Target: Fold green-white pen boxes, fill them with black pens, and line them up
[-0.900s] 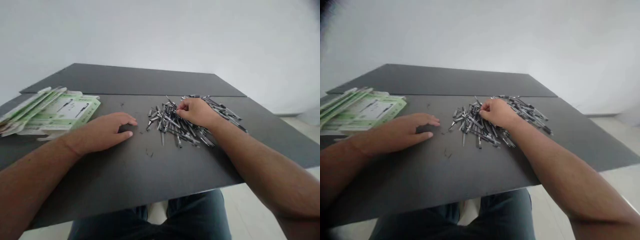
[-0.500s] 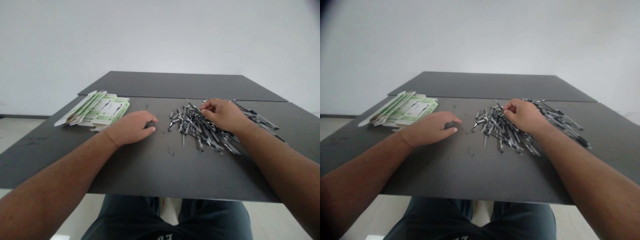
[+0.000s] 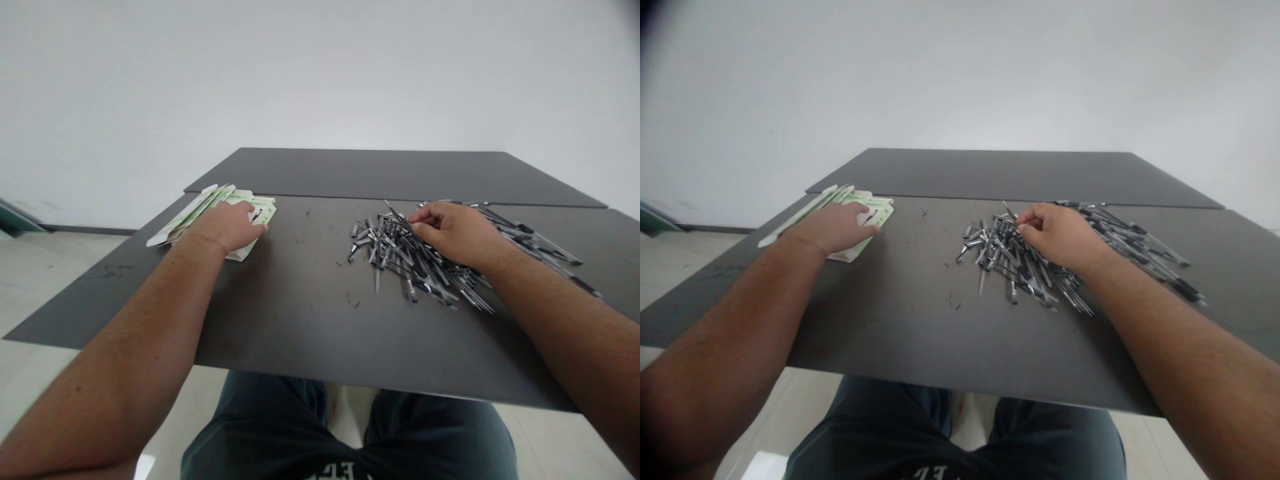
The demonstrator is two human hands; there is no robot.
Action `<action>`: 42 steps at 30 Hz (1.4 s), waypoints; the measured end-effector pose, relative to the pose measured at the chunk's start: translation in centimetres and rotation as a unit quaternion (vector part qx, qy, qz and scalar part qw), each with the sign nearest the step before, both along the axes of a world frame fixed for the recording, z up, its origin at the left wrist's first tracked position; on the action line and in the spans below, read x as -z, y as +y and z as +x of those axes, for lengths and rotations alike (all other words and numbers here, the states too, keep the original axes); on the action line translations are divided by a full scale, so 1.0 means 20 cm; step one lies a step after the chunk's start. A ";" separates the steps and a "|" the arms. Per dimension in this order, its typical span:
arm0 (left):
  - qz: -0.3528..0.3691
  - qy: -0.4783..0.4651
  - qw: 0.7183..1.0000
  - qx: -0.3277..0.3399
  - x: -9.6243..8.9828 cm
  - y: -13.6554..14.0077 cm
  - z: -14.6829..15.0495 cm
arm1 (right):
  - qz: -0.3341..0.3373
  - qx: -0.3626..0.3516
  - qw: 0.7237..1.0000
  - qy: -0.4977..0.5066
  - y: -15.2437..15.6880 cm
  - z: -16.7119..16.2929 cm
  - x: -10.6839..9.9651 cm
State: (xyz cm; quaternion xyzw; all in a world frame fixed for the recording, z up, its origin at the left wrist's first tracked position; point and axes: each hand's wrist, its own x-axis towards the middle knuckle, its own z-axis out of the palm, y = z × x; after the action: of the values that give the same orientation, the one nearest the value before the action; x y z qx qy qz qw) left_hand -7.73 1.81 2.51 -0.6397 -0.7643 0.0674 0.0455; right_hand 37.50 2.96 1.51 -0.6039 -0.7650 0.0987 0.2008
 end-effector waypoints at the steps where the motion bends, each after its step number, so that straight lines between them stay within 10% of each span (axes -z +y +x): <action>1: -0.004 0.000 1.000 -0.003 0.01 0.00 0.00 | 0.001 0.000 1.000 -0.002 0.00 0.00 0.00; 23: 0.085 -0.274 0.955 0.072 -0.03 -0.06 0.20 | 0.007 -0.028 1.000 0.006 -0.03 -0.03 -0.03; 26: 0.116 -0.426 0.894 0.073 -0.03 -0.09 0.29 | 0.007 -0.027 0.999 0.027 -0.07 -0.06 -0.06; 30: 0.092 -0.695 0.705 0.107 0.04 -0.17 0.49 | -0.028 -0.061 0.989 0.134 -0.17 -0.15 -0.07; 34: 0.029 -0.772 0.608 0.184 0.12 -0.24 0.66 | -0.175 -0.171 0.920 0.307 -0.30 -0.28 -0.04; 42: -0.041 -0.750 0.621 0.225 0.19 -0.25 0.65 | -0.222 -0.208 0.895 0.327 -0.34 -0.32 0.01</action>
State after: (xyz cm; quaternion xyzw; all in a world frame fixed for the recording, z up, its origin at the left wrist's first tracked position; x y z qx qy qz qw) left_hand 5.32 -3.20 -1.35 -0.6217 -0.3620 -0.4168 -0.5556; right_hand 31.18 -3.87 1.28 -0.3934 -0.7228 0.4971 0.2750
